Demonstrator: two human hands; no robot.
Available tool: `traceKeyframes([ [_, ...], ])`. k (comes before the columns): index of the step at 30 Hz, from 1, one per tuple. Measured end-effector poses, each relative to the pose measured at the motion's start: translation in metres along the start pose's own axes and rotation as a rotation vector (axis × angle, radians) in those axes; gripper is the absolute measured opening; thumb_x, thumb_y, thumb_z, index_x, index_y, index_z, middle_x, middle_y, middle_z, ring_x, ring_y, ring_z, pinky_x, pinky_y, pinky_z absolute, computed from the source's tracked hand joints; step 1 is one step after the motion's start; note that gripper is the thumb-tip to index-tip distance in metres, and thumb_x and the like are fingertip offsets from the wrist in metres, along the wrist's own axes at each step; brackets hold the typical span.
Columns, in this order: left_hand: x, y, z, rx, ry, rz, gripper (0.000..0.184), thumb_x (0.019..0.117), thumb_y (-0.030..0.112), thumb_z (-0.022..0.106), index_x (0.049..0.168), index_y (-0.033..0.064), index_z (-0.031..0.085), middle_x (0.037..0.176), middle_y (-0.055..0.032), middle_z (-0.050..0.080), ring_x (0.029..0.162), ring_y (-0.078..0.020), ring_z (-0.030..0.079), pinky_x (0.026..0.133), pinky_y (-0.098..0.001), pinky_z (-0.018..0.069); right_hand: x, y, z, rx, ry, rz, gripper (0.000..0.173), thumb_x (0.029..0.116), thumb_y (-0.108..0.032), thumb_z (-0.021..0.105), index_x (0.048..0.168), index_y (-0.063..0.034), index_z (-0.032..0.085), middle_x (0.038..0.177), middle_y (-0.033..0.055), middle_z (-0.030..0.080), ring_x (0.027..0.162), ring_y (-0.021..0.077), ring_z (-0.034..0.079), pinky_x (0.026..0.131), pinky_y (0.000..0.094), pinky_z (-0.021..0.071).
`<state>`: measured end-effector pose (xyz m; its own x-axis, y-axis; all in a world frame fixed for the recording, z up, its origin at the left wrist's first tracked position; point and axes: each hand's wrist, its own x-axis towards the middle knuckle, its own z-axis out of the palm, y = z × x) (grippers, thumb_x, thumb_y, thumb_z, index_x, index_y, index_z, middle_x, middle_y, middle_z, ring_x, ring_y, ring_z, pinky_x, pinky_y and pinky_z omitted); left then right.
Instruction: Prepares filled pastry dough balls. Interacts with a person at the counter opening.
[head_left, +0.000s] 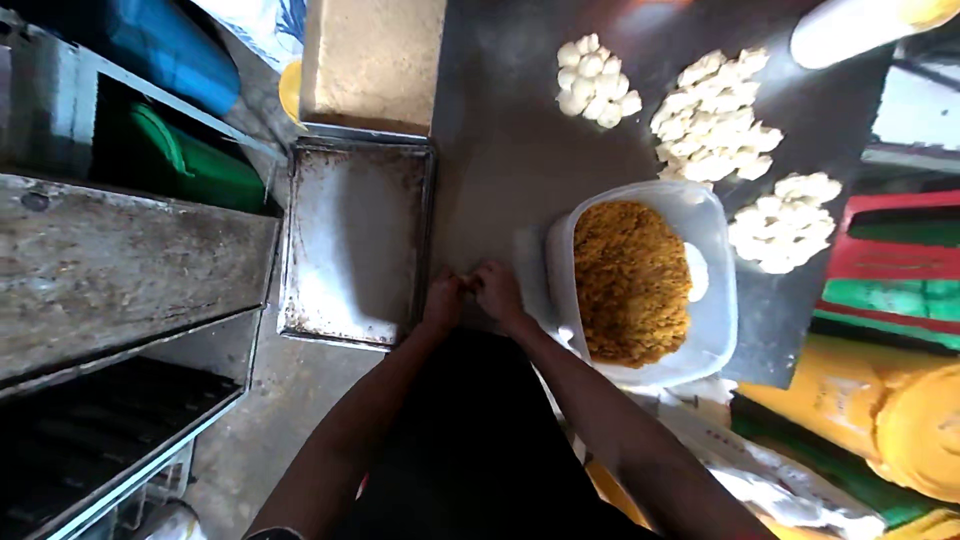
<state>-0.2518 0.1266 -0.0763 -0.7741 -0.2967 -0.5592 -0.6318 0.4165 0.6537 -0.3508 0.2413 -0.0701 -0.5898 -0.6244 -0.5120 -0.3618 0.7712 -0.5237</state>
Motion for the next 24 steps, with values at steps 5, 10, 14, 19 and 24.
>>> traceKeyframes([
  [5, -0.052, -0.016, -0.067, -0.115, 0.030, -0.054, 0.046, 0.1036, 0.021, 0.055, 0.147, 0.0076, 0.050, 0.134, -0.0161, 0.063, 0.119, -0.0272, 0.065, 0.103, -0.0467, 0.0534, -0.011, -0.009, 0.002, 0.005, -0.116, -0.017, 0.042, 0.0979, -0.030, 0.067, 0.136, -0.0115, 0.065, 0.132, 0.0166, 0.065, 0.119, 0.0318, 0.064, 0.104, 0.0515, 0.0523],
  [10, -0.079, -0.100, -0.108, 0.198, 0.413, -0.041, 0.049, 0.1001, 0.025, 0.058, 0.148, 0.0129, 0.054, 0.153, -0.0137, 0.051, 0.146, -0.0343, 0.041, 0.120, -0.0558, 0.0323, 0.007, -0.092, -0.025, 0.174, -0.160, -0.120, 0.035, 0.0962, -0.024, 0.070, 0.126, -0.0064, 0.067, 0.121, 0.0133, 0.070, 0.107, 0.0232, 0.069, 0.094, 0.0431, 0.0577],
  [14, -0.076, -0.145, -0.097, 0.414, 0.329, -0.049, 0.068, 0.1014, 0.041, 0.052, 0.163, 0.0241, 0.030, 0.171, -0.0054, 0.020, 0.157, -0.0374, 0.013, 0.120, -0.0720, 0.0137, 0.086, -0.192, -0.015, 0.236, -0.065, -0.484, 0.033, 0.1013, -0.021, 0.065, 0.131, -0.0069, 0.069, 0.115, 0.0129, 0.073, 0.099, 0.0201, 0.072, 0.091, 0.0394, 0.0596],
  [19, -0.079, -0.141, -0.098, 0.421, 0.275, -0.078, 0.078, 0.0996, 0.056, 0.052, 0.165, 0.0266, 0.021, 0.173, -0.0022, 0.008, 0.159, -0.0360, 0.000, 0.119, -0.0756, 0.0073, 0.212, -0.280, 0.041, 0.031, 0.314, -0.779, 0.033, 0.0978, -0.005, 0.062, 0.128, -0.0114, 0.073, 0.125, 0.0106, 0.072, 0.115, 0.0262, 0.070, 0.102, 0.0465, 0.0559],
  [24, -0.078, -0.139, -0.103, 0.372, 0.249, -0.084, 0.081, 0.0987, 0.054, 0.054, 0.166, 0.0256, 0.019, 0.174, 0.0003, 0.006, 0.159, -0.0345, -0.001, 0.119, -0.0751, 0.0071, 0.260, -0.267, 0.097, -0.374, 0.360, -0.863, 0.056, 0.1096, -0.042, 0.041, 0.155, -0.0104, 0.047, 0.166, 0.0085, 0.036, 0.156, 0.0275, 0.027, 0.126, 0.0496, 0.0273],
])
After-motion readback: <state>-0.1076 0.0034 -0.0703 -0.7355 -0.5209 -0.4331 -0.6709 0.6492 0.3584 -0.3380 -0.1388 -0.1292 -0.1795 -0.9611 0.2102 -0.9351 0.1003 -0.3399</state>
